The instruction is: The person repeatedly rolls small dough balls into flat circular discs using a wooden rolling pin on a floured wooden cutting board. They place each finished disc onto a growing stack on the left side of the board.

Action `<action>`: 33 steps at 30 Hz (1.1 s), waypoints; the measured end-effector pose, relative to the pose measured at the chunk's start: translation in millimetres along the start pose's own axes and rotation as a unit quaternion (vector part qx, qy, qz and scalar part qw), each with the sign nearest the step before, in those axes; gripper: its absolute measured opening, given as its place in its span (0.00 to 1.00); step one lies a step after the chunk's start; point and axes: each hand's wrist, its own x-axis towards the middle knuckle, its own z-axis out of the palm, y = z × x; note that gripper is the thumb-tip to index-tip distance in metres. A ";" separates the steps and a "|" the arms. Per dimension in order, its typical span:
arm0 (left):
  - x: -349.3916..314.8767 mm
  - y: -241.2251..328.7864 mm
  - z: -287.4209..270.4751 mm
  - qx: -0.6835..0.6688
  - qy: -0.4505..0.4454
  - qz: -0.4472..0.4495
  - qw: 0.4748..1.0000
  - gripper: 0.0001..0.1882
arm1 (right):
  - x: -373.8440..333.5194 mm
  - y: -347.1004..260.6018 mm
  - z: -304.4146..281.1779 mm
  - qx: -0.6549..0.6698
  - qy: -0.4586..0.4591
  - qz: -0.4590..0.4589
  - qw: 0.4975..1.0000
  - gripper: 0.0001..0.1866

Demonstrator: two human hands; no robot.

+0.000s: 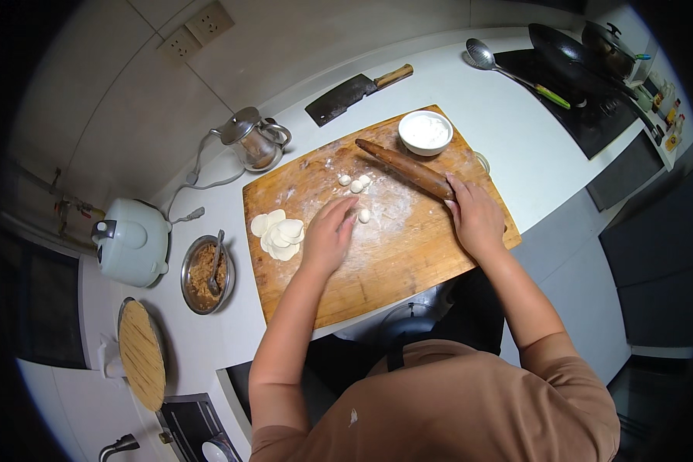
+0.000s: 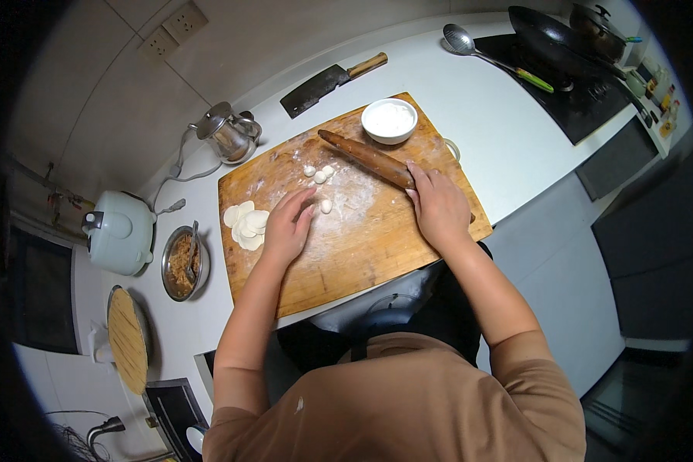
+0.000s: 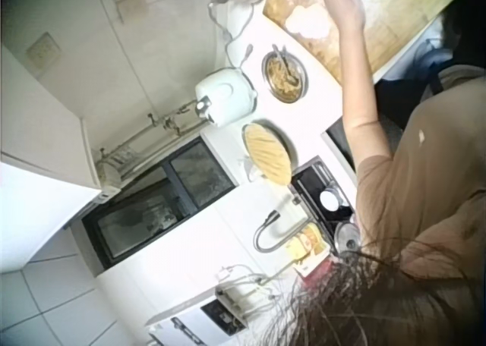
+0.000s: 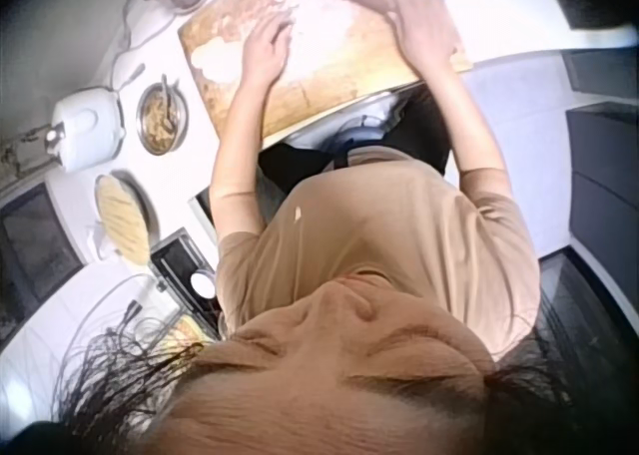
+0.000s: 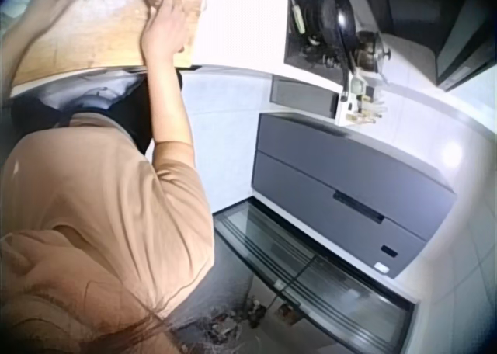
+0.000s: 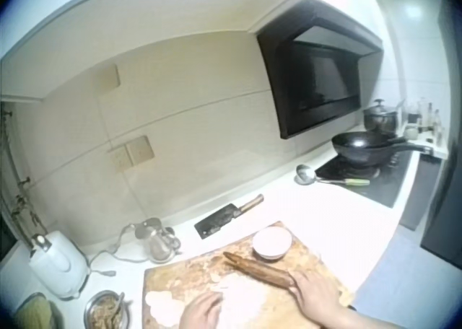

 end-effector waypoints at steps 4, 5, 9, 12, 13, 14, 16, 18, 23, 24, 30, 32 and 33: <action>29.8 14.0 20.3 0.157 -0.054 0.080 0.983 0.25 | 1.5 0.0 -0.9 0.006 0.014 -0.006 1.000 0.24; 37.7 16.4 25.5 0.199 -0.082 0.095 0.972 0.27 | 1.6 0.4 -0.6 0.009 0.021 -0.008 1.000 0.24; 57.0 7.2 47.7 0.232 -0.181 0.119 0.948 0.30 | 1.5 -2.1 -2.1 0.013 0.044 -0.001 0.999 0.25; 53.3 8.3 49.8 0.194 -0.210 0.142 0.948 0.30 | 1.8 -0.3 -1.4 0.013 0.038 0.002 0.999 0.25; 47.3 10.6 47.5 0.182 -0.223 0.158 0.944 0.31 | 1.6 1.3 0.1 0.010 0.037 0.000 0.999 0.25; 41.0 13.8 44.7 0.170 -0.237 0.175 0.941 0.31 | 1.3 2.9 1.5 0.008 0.038 -0.002 0.999 0.25; 23.6 22.1 34.2 0.152 -0.265 0.180 0.935 0.32 | 1.4 1.7 0.8 0.010 0.033 -0.001 0.999 0.25; 12.7 29.3 28.3 0.152 -0.276 0.183 0.931 0.34 | 1.5 1.0 -0.1 0.010 0.029 0.002 1.000 0.25; 5.5 29.1 32.3 0.200 -0.252 0.170 0.932 0.37 | 1.7 -0.5 -2.3 0.011 0.018 0.004 1.000 0.26; 6.1 29.1 34.6 0.209 -0.256 0.166 0.929 0.37 | 1.6 -0.2 -2.1 0.012 0.021 0.001 1.000 0.26; 8.7 32.8 38.4 0.251 -0.256 0.162 0.919 0.37 | 1.2 -0.9 -5.8 0.024 0.024 -0.004 0.999 0.26; 9.0 32.9 39.5 0.272 -0.250 0.161 0.915 0.36 | 1.3 0.6 -5.7 0.033 0.023 -0.007 0.999 0.26; 8.6 29.3 40.6 0.243 -0.233 0.151 0.929 0.36 | 1.3 1.4 -6.6 0.038 0.016 -0.014 0.999 0.26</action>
